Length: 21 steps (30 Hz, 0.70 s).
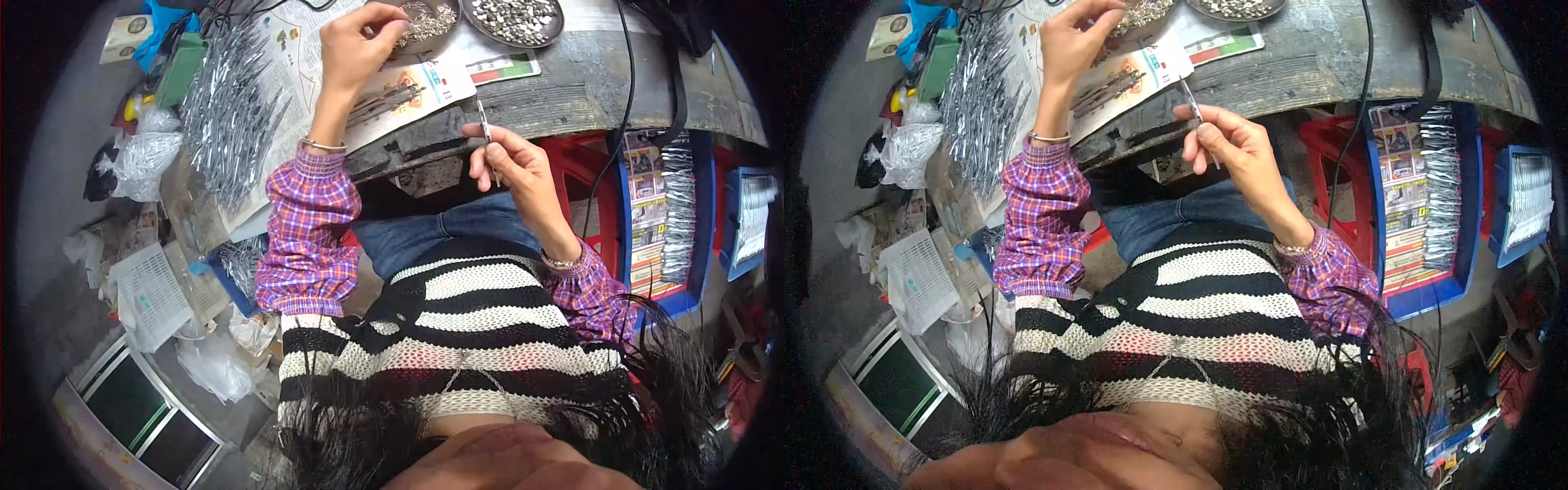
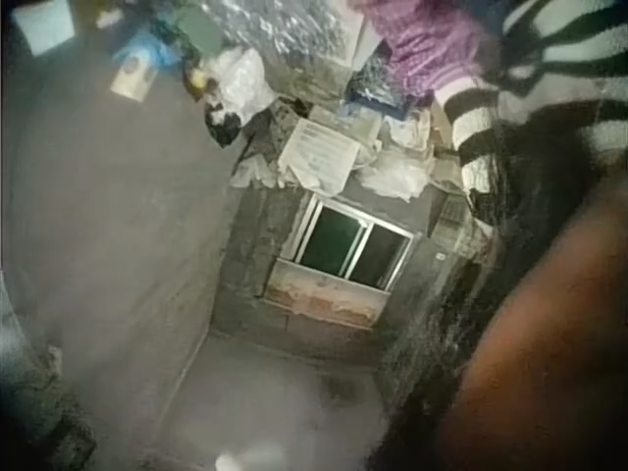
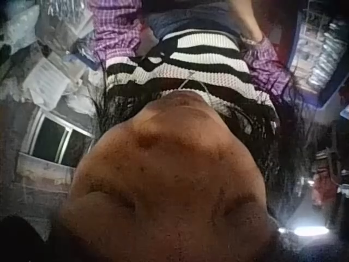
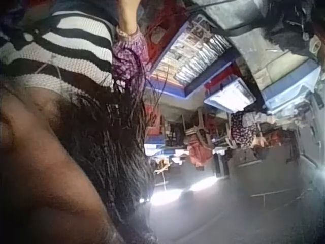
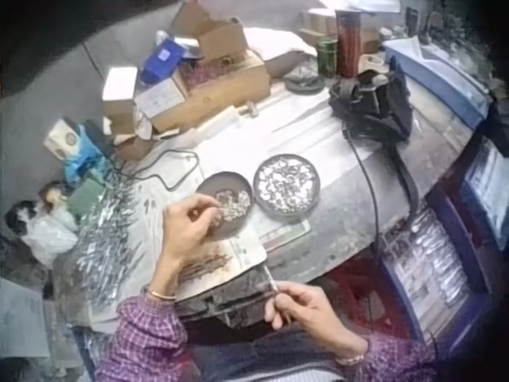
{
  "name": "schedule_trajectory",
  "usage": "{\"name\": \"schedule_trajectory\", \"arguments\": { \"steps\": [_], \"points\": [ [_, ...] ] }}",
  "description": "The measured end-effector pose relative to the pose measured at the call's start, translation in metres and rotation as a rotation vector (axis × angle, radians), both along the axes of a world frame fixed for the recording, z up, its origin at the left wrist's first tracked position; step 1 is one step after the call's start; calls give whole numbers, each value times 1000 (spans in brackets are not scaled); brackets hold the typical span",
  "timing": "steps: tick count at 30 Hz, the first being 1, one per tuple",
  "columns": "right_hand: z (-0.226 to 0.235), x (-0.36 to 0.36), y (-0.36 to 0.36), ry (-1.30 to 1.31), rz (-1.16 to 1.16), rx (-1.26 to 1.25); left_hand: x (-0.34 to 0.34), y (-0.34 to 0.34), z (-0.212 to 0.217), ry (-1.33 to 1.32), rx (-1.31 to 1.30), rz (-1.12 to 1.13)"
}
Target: Assembling small metal and plastic parts using hands and a manual assembly tool at a workbench.
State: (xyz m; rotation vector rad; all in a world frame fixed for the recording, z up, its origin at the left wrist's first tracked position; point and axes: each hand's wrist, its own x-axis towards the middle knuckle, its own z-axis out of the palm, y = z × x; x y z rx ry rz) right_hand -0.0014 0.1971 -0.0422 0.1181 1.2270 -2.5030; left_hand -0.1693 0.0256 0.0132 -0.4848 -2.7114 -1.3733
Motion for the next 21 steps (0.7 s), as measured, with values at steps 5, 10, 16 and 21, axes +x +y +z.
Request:
{"name": "schedule_trajectory", "arguments": {
  "steps": [5,10,16,21],
  "points": [
    [0,0,-2,22,-30,53,7,-22,-15,-33,229,-84],
    [1,-2,-2,-8,-29,29,52,-21,1,-317,491,-168],
    [4,1,-11,23,-65,132,94,-17,0,-470,542,-202],
    [-2,3,-14,44,-114,188,111,-13,-3,-519,562,-183]
  ]
}}
